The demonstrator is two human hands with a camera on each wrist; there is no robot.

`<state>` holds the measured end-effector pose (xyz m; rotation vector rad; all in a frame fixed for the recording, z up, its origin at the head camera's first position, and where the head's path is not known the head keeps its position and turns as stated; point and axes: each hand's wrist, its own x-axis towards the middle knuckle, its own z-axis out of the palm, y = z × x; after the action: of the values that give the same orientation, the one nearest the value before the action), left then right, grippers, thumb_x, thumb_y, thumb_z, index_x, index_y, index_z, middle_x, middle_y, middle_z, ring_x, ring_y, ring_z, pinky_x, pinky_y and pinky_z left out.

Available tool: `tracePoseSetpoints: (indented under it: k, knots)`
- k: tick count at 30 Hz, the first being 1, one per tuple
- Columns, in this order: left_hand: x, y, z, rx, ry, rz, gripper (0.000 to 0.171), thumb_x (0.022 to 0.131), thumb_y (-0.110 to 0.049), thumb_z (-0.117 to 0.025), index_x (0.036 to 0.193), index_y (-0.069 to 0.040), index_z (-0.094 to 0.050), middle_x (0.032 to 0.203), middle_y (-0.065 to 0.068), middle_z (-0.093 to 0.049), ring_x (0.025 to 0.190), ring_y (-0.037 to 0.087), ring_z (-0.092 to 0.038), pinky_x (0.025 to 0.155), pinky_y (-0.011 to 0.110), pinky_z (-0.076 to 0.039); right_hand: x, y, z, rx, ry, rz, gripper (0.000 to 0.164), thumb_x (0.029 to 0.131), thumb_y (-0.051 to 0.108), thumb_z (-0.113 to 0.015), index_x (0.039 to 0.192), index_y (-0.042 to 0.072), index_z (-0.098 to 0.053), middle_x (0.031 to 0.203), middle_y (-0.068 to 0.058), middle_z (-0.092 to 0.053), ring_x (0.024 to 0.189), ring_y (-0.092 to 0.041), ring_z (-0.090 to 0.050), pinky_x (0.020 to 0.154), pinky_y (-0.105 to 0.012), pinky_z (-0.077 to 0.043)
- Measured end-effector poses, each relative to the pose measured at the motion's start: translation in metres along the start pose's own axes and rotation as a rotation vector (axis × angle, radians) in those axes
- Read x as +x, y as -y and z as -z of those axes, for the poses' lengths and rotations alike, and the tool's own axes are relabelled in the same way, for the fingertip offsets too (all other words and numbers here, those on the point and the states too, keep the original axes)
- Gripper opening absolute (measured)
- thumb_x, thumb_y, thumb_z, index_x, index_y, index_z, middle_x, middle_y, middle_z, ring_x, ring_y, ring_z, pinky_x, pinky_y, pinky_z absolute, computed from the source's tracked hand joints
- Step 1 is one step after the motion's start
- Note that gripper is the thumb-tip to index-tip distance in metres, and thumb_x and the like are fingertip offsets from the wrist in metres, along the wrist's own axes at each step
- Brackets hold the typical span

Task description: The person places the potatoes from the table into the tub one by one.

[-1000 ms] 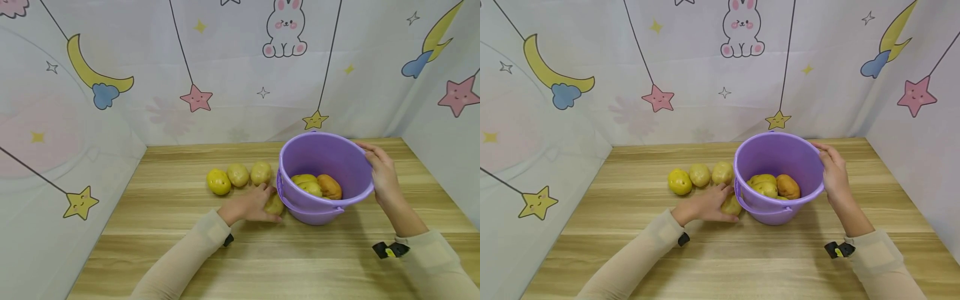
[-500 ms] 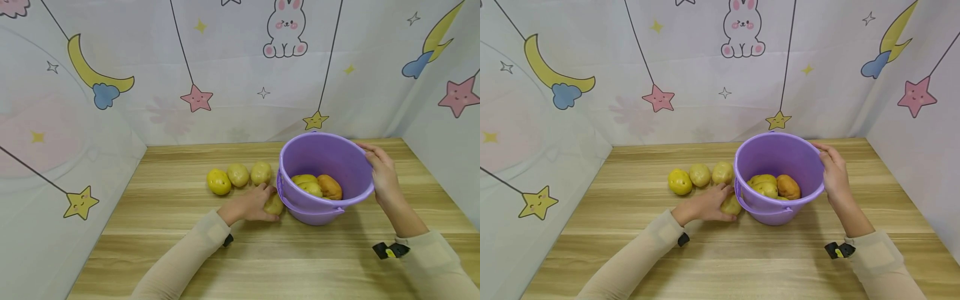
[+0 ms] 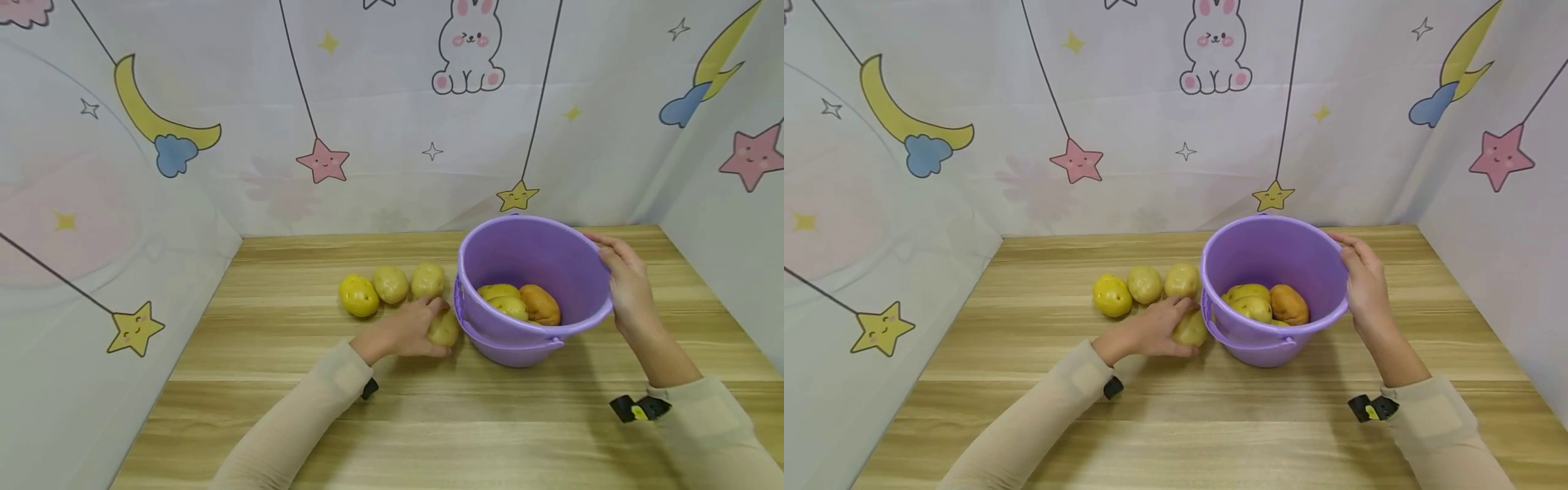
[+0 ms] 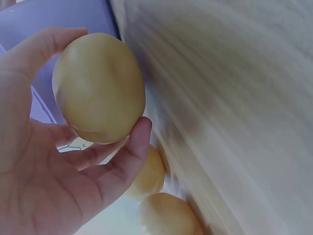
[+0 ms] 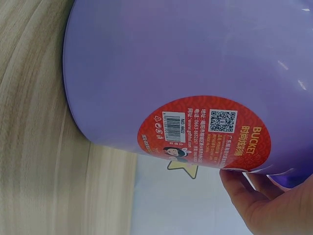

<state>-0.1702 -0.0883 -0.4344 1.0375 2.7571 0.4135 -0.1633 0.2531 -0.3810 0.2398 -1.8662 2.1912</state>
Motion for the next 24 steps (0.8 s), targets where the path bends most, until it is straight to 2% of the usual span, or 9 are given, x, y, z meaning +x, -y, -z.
tracePoseSetpoints:
  k: [4,10,15,18,24]
  knots:
    - [-0.003,0.0,0.005,-0.021,0.006,0.025,0.078,0.085,-0.048,-0.075,0.143,-0.005,-0.045,0.136,0.016,-0.051,0.115,0.029,-0.058,0.096,0.041,-0.049,0.0,0.0,0.0,-0.005,-0.002,-0.009,0.026,0.105,0.011,-0.047,0.119,0.009,-0.068,0.107,0.003,-0.068,0.089,-0.009,-0.065,0.072,-0.017,-0.053]
    - [-0.007,0.002,0.014,-0.028,0.015,0.046,0.08,0.086,-0.047,-0.074,0.146,-0.006,-0.042,0.133,0.016,-0.051,0.111,0.026,-0.059,0.094,0.039,-0.05,0.0,-0.001,0.001,-0.017,-0.005,-0.022,0.025,0.105,0.012,-0.047,0.12,0.01,-0.068,0.107,0.003,-0.067,0.089,-0.009,-0.065,0.072,-0.017,-0.053]
    - [-0.008,0.008,0.02,-0.058,-0.005,0.046,0.08,0.087,-0.045,-0.074,0.147,-0.005,-0.04,0.134,0.017,-0.049,0.114,0.025,-0.056,0.096,0.039,-0.048,0.0,-0.001,0.001,-0.025,-0.011,-0.023,0.026,0.105,0.013,-0.047,0.12,0.01,-0.068,0.107,0.003,-0.067,0.089,-0.009,-0.064,0.071,-0.017,-0.053]
    - [-0.011,0.009,0.027,-0.094,-0.031,0.042,0.078,0.087,-0.042,-0.075,0.146,-0.006,-0.04,0.134,0.018,-0.049,0.115,0.026,-0.056,0.096,0.04,-0.048,0.0,-0.001,0.0,-0.015,-0.012,-0.018,0.027,0.105,0.011,-0.047,0.12,0.01,-0.068,0.107,0.003,-0.067,0.089,-0.009,-0.064,0.072,-0.017,-0.053]
    - [-0.015,0.01,0.044,-0.098,-0.084,0.022,0.079,0.087,-0.045,-0.073,0.146,-0.005,-0.04,0.136,0.018,-0.049,0.118,0.028,-0.055,0.099,0.041,-0.047,0.001,0.0,-0.002,0.01,-0.013,-0.01,0.027,0.105,0.01,-0.046,0.12,0.009,-0.069,0.107,0.003,-0.067,0.089,-0.009,-0.065,0.072,-0.017,-0.053]
